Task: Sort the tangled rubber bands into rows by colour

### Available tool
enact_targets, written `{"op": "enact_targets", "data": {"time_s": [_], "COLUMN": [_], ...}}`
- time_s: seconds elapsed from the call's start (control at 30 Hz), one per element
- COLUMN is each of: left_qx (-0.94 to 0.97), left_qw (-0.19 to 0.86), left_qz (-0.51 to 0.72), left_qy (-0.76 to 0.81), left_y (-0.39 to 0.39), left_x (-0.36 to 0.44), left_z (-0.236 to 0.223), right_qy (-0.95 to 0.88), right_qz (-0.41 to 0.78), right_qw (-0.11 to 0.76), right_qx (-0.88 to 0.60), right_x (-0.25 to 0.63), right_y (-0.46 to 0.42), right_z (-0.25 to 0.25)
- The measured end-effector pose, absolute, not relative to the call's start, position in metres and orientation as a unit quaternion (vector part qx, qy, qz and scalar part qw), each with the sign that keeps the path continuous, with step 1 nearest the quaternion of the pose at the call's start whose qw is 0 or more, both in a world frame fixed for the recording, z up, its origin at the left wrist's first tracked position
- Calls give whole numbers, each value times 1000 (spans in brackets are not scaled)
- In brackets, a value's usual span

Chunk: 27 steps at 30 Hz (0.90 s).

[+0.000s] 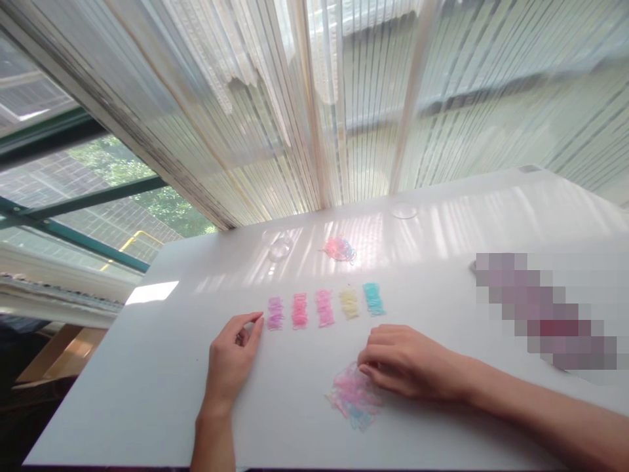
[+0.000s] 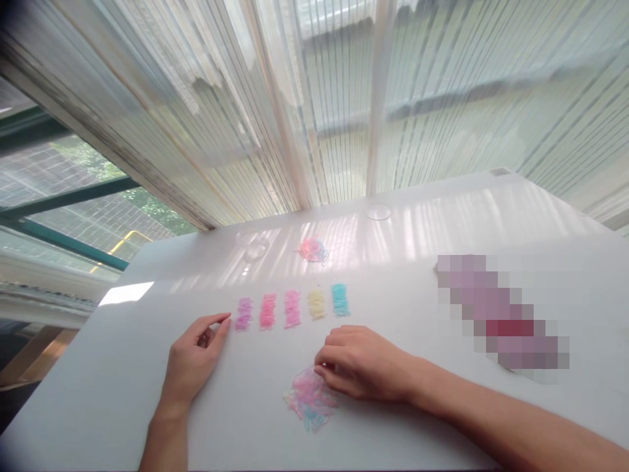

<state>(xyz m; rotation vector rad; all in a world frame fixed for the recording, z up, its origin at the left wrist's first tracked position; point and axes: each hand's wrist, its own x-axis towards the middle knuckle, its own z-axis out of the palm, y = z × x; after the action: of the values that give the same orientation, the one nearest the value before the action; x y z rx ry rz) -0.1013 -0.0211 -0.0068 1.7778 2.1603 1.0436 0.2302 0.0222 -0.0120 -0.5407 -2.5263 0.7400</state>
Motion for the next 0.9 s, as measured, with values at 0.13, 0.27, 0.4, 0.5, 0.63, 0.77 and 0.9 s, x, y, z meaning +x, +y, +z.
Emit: {"op": "enact_targets", "data": {"time_s": [0.13,0.27,0.4,0.5,0.63,0.77,0.9], "left_qx": [598,587,701,764,797,810,798], "left_qw": [90,59,157,220,192,172,190], "left_qz": [354,393,319,252,226,219,240], "left_qy": [714,705,618,552,526,516,518], "left_y": [-22,-31,-55,-71,-81,-83,-82], "left_x": [-101,-94,-72,-51,-34,-35,-38], "left_z": [-8,0,13,13,3,-8,-10], "right_qy": [-916,-916,-918,-920,-927,-932,-931], "right_qz": [266,272,284,288,284,280,278], "right_qw": [228,211,197,187,166,145,157], "right_qx": [-197,-205,-194,-186,-180,-181,-179], "right_x": [230,231,233,233,233,233,233], "right_y": [22,21,21,20,19,19,19], "right_z": [-12,-10,-10,-9,-5,-2,-5]}}
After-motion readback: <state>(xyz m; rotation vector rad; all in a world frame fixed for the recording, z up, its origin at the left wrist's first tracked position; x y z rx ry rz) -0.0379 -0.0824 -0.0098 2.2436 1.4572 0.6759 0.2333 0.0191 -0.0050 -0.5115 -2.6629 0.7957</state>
